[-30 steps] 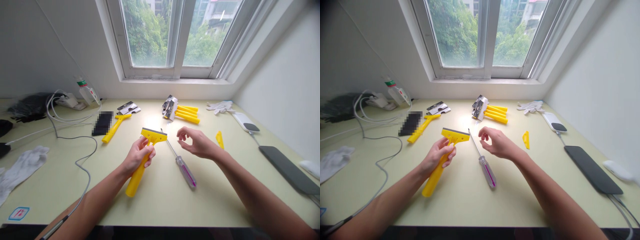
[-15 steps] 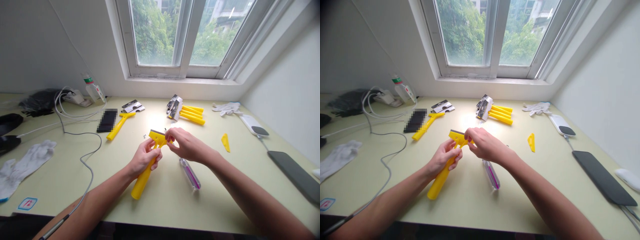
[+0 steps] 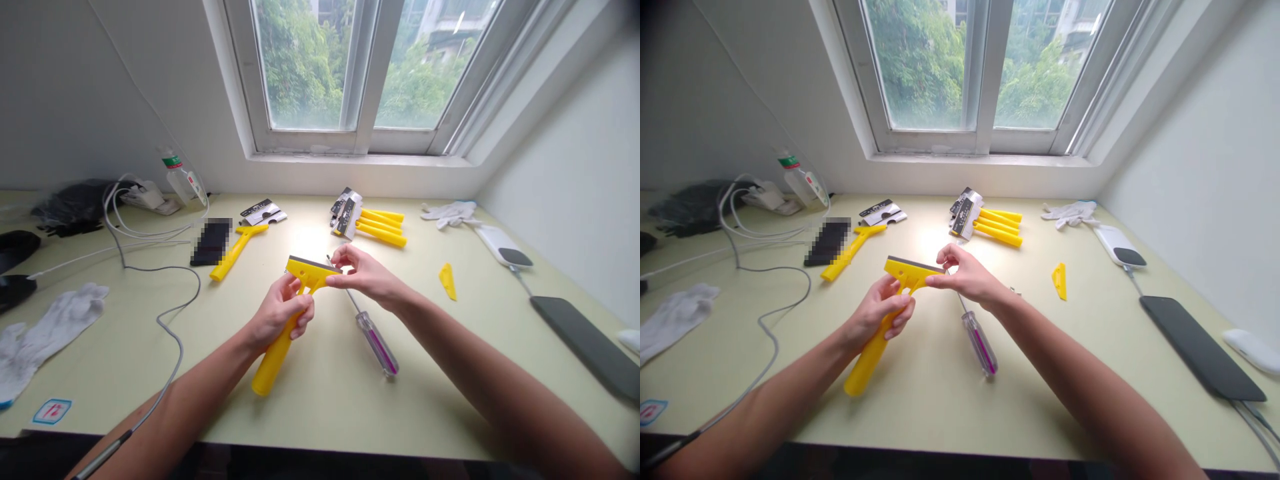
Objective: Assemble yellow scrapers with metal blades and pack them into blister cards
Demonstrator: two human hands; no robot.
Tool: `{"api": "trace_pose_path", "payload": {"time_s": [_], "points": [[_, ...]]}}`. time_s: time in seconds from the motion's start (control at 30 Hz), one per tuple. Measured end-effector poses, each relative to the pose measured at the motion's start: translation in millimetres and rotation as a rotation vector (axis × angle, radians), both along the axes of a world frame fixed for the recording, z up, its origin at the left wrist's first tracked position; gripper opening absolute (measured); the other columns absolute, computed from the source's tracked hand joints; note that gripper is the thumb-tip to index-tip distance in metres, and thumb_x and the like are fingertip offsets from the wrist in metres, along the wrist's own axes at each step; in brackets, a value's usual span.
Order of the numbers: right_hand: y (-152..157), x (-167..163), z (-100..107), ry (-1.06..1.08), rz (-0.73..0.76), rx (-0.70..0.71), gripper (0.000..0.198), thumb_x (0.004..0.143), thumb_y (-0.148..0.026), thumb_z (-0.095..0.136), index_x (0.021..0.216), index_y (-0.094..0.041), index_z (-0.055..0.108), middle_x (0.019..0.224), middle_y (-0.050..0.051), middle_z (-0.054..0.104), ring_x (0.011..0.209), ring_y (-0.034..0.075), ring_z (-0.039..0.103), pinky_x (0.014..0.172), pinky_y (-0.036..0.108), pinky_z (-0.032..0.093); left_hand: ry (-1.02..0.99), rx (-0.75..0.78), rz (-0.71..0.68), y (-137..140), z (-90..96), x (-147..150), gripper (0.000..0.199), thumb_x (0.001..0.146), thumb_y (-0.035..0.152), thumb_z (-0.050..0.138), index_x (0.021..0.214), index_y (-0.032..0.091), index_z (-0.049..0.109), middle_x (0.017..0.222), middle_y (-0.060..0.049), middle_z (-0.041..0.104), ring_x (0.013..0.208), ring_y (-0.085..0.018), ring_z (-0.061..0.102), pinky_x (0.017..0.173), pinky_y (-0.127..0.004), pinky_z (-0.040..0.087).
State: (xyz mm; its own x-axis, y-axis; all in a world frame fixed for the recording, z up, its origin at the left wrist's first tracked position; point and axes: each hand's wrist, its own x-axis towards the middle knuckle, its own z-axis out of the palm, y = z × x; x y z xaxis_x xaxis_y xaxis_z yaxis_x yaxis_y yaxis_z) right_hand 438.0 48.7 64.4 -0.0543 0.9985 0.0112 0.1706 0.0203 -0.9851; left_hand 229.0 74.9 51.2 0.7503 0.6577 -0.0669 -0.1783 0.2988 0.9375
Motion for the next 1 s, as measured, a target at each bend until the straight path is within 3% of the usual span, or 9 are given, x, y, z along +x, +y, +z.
{"api": "trace_pose_path", "payload": {"time_s": [0.1,0.23,0.67,0.73,0.8,0.9,1.0], "points": [[-1.6,-9.5,-6.9,0.264,0.057,-0.102,0.044,0.068,-0.038,0.082,0.087,-0.021,0.047,0.086,-0.001,0.057,0.082,0.014,0.054,0.072,0.027,0.04,-0.004,-0.014,-0.002,2.0,-0.8,-0.6,0.036,0.082,0.026,0.064,0.113,0.021,0.047,0.059,0.008,0.047,0.041,-0.004,0.033,0.033,-0.013,0.032],[-4.1,-19.0,-12.2,0.39,0.02,-0.049,0.04,0.072,-0.035,0.079,0.089,-0.021,0.047,0.08,-0.003,0.055,0.072,0.01,0.052,0.065,0.025,0.037,0.001,0.0,0.023,1.8,0.2,-0.3,0.028,0.084,0.025,0.062,0.108,0.021,0.049,0.057,0.008,0.047,0.04,-0.003,0.032,0.033,-0.012,0.031],[-1.1,-21.3,-20.0,0.117,-0.049,0.137,0.034,0.084,-0.04,0.065,0.104,-0.021,0.044,0.084,0.0,0.06,0.069,0.013,0.059,0.067,0.03,0.049,-0.008,-0.025,0.069,0.9,-0.6,1.6,0.026,0.081,0.024,0.064,0.102,0.021,0.049,0.061,0.008,0.047,0.039,-0.002,0.033,0.032,-0.012,0.031],[-3.1,-15.2,-12.3,-0.035,-0.065,0.132,0.033,0.088,-0.044,0.058,0.108,-0.022,0.044,0.09,0.003,0.062,0.075,0.015,0.062,0.07,0.031,0.05,-0.004,-0.038,0.106,2.3,-0.2,2.0,0.028,0.08,0.024,0.064,0.104,0.021,0.05,0.063,0.008,0.046,0.04,-0.002,0.034,0.032,-0.012,0.031],[-9.4,-4.8,-0.3,-0.353,-0.053,0.089,0.034,0.09,-0.048,0.053,0.112,-0.023,0.047,0.095,0.005,0.064,0.079,0.017,0.063,0.07,0.032,0.049,-0.001,-0.051,0.181,5.4,-0.6,2.0,0.032,0.078,0.023,0.065,0.106,0.021,0.051,0.07,0.006,0.048,0.043,-0.002,0.036,0.032,-0.012,0.03],[-24.8,10.0,14.6,-0.957,0.065,-0.09,0.051,0.082,-0.056,0.059,0.121,-0.024,0.051,0.078,0.005,0.064,0.068,0.022,0.061,0.057,0.031,0.042,-0.004,-0.069,0.314,13.3,-4.8,1.0,0.034,0.075,0.022,0.066,0.105,0.021,0.051,0.079,0.005,0.048,0.046,-0.002,0.039,0.033,-0.011,0.031],[-36.9,15.7,15.8,-1.188,0.235,-0.243,0.065,0.075,-0.046,0.067,0.133,-0.023,0.048,0.062,0.002,0.058,0.054,0.021,0.056,0.046,0.027,0.033,-0.013,-0.081,0.403,21.4,-10.5,-0.6,0.033,0.072,0.022,0.068,0.101,0.02,0.051,0.08,0.005,0.047,0.049,-0.002,0.041,0.035,-0.012,0.032]]}}
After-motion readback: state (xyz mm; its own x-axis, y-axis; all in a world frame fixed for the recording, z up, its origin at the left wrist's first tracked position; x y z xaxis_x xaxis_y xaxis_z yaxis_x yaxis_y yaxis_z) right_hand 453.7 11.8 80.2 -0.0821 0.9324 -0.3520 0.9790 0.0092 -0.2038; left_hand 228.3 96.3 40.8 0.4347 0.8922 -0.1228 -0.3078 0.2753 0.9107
